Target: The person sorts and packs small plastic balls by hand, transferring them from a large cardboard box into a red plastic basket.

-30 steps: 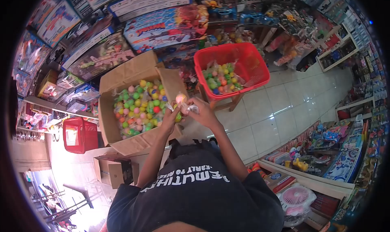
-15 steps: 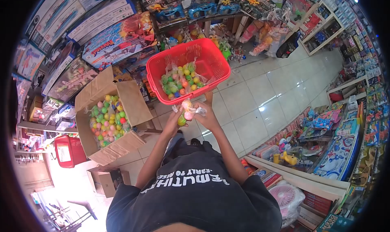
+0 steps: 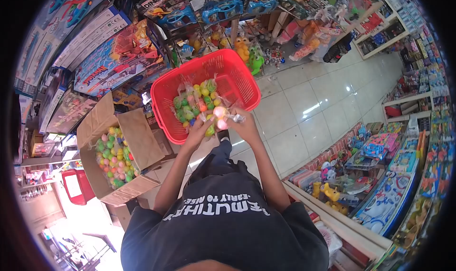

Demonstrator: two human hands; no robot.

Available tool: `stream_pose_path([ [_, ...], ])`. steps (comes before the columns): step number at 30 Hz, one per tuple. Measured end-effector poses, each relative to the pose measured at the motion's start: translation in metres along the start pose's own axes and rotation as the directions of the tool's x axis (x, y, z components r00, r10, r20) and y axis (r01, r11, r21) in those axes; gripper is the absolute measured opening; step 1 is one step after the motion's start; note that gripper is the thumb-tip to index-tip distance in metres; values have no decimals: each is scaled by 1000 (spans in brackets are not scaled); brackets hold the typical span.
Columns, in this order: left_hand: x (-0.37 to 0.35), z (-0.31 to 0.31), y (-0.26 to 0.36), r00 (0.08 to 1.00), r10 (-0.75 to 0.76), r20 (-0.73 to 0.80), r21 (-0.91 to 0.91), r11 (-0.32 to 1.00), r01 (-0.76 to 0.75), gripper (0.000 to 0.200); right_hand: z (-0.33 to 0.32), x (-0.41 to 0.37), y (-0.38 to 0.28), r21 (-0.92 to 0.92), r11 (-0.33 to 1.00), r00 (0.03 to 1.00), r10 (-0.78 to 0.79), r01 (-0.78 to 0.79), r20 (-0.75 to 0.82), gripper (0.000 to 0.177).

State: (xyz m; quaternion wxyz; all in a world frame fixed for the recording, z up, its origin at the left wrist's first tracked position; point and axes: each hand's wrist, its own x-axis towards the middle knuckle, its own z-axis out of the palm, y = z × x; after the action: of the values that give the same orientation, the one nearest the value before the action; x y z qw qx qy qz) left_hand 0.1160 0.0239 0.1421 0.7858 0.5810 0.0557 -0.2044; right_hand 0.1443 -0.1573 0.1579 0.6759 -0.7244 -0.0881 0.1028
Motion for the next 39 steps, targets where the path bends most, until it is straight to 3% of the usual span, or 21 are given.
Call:
stream_pose_path([
  [3,28,-7,9,997,-12,-78,-121,993,2,33,-16,46,10,-115,992,999,44,-44,1,17],
  [4,39,-12,6,988,53,-144,-158,985,-76,33,-22,63,16,-235,972,1000,-27,28,8,16],
  [5,49,-17,4,971,115,-210,-188,970,-156,33,-28,80,21,-241,970,1000,-20,21,9,16],
  [7,65,-31,-3,973,67,-223,-246,962,-122,34,-36,109,31,-522,850,997,-43,72,69,11],
  [11,97,-54,-11,970,18,-244,-329,939,-100,41,-42,151,82,-615,781,993,-51,107,109,15],
  [14,117,-73,-43,976,34,-217,-312,945,-102,43,-43,166,107,-560,822,982,3,105,188,17],
  [16,125,-76,-43,952,68,-297,127,991,-31,44,-34,170,108,-553,832,983,64,42,172,17],
  [20,129,-66,-32,962,3,-274,112,993,29,44,-19,180,142,-627,778,974,176,-49,142,20],
  [22,140,-73,-58,962,-42,-270,-82,996,21,45,-14,185,156,-629,777,963,194,-34,188,23],
  [24,140,-75,-63,954,-73,-291,-83,995,51,45,-10,189,161,-627,779,947,210,-13,241,26],
  [29,132,-68,-50,933,-186,-308,-185,974,134,47,2,195,143,-769,639,814,435,21,384,34],
  [32,131,-66,-54,920,-199,-338,-191,972,140,45,-5,196,176,-676,735,789,446,-54,422,41],
  [34,145,-82,-91,953,1,-302,175,983,55,45,-14,197,164,-623,777,750,463,-88,472,43],
  [35,151,-82,-96,954,4,-300,177,983,51,45,-18,199,155,-568,814,706,471,-118,528,46],
  [36,152,-80,-93,955,77,-287,304,953,14,46,-22,199,150,-567,815,707,470,-117,529,46],
  [37,151,-78,-91,953,144,-266,424,906,-18,46,-26,195,146,-526,850,780,358,-44,513,46],
  [38,150,-75,-89,954,141,-265,424,906,-16,46,-29,191,141,-487,873,840,240,34,488,47],
  [39,146,-63,-61,963,79,-258,417,908,38,49,-30,187,133,-487,873,841,239,32,485,47],
])
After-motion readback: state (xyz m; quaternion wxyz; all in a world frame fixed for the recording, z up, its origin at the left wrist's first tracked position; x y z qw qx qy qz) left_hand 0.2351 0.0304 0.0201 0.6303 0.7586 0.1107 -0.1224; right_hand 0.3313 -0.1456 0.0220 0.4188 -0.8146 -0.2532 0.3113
